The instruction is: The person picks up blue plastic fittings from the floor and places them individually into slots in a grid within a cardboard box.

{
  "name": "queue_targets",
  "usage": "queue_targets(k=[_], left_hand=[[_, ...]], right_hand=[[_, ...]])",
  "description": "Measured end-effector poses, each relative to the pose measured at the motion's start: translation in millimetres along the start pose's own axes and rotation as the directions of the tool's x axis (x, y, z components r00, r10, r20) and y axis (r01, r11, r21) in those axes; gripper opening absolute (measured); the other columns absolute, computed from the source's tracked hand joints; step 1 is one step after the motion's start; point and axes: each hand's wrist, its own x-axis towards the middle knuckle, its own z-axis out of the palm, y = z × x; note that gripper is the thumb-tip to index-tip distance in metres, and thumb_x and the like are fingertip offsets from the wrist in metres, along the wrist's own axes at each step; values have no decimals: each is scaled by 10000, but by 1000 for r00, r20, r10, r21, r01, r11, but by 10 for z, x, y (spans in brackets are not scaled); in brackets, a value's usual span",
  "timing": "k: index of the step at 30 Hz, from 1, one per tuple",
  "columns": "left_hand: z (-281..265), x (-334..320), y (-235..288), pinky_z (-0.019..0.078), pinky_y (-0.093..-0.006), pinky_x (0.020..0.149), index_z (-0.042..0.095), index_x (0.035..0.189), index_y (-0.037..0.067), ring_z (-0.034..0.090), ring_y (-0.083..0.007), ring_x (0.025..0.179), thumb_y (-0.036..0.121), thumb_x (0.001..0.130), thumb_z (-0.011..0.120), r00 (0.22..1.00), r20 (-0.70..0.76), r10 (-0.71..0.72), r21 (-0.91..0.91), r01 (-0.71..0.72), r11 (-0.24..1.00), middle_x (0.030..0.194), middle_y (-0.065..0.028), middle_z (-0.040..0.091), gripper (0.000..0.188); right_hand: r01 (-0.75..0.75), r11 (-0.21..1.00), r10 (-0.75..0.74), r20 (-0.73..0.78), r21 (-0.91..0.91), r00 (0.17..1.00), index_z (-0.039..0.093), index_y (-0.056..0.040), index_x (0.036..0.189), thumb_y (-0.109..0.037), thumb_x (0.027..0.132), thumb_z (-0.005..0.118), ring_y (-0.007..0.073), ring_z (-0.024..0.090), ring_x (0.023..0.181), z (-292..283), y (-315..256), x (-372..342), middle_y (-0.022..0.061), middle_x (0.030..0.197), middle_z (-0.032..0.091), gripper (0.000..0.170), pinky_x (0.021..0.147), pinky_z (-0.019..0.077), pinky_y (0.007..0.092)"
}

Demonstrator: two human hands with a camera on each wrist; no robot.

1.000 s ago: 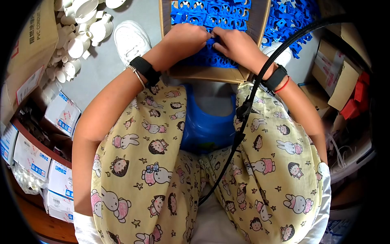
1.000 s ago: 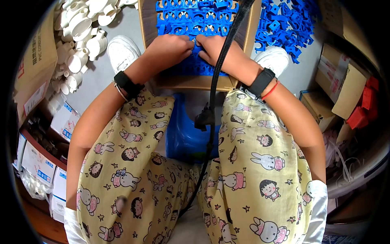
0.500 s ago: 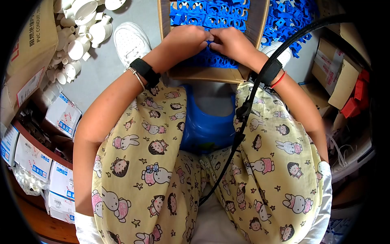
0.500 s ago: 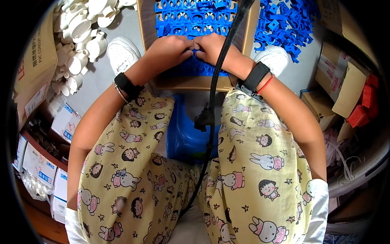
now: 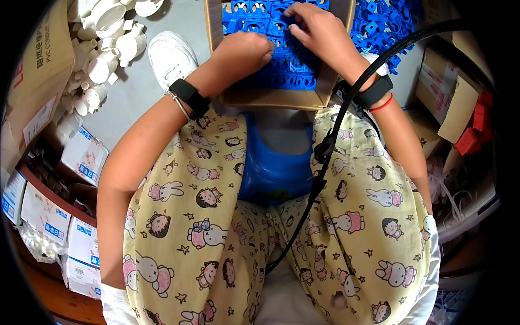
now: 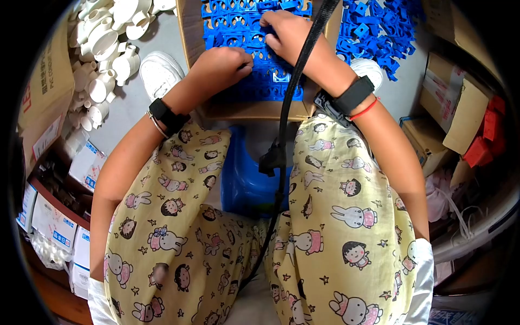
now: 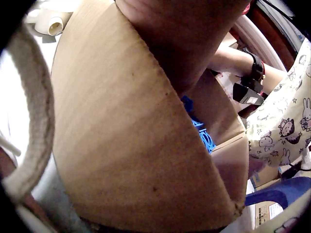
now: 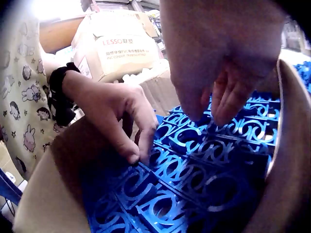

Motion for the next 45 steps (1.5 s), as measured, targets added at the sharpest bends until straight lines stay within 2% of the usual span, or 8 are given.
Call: queue_targets(k=[1,5,20,22,27,33,35,45], left_hand=[[7,-2,-4,508,-409,650,627,784,59,619,-311,730,176,842,573,1000,1,1,0,-1,1000,786,-99,642,141],[-3,-2,8,509,-407,662,626,788,64,620,-305,749,176,842,576,1000,9,-4,6,4,1000,796,-96,636,134],[-34,-8,22,510,-407,681,632,838,79,620,-305,776,191,850,584,1000,29,4,17,-5,1000,814,-93,633,122],[-34,-4,18,511,-406,681,634,844,82,621,-305,777,193,851,583,999,34,-14,16,14,1000,816,-92,634,123],[-51,-10,15,515,-404,686,642,865,88,625,-304,783,196,855,583,999,46,-14,9,14,1000,829,-86,639,123],[-53,-15,18,515,-408,696,644,872,85,627,-304,790,200,860,579,999,46,-14,-13,14,1000,842,-90,639,133],[-49,-9,14,515,-409,700,644,872,84,627,-305,795,201,859,581,998,54,-21,-6,21,1000,846,-90,640,134],[-53,-3,13,513,-412,721,646,862,64,624,-321,809,194,848,579,999,40,-18,-41,20,999,867,-110,646,146]], right_hand=[[-41,998,45,114,-38,992,577,-49,999,-118,799,625,356,624,817,30,10,7,146,938,612,217,718,523,433],[60,990,-36,186,-127,982,567,-32,920,-132,806,622,346,630,806,201,58,35,164,870,612,162,693,528,432],[-96,995,102,183,-38,978,503,-4,809,-64,763,610,376,603,702,-124,-111,-131,176,684,578,131,639,482,447],[-180,982,157,297,51,942,507,-11,818,-48,759,612,380,602,684,-88,-109,-202,171,670,573,126,624,480,442],[-230,966,189,290,115,938,555,-16,913,-26,742,612,360,611,719,-36,-114,-192,173,712,587,180,656,492,422],[-72,988,29,293,135,956,605,-87,1083,-40,737,610,333,609,810,-99,-102,-269,164,837,596,349,728,502,423],[-187,979,138,409,81,902,605,-88,1041,-47,736,612,323,603,844,-165,-107,-285,154,847,583,308,735,496,428],[-156,988,150,317,-7,936,528,-16,880,-119,762,660,365,604,743,-184,-198,-238,166,768,595,205,669,481,430]])
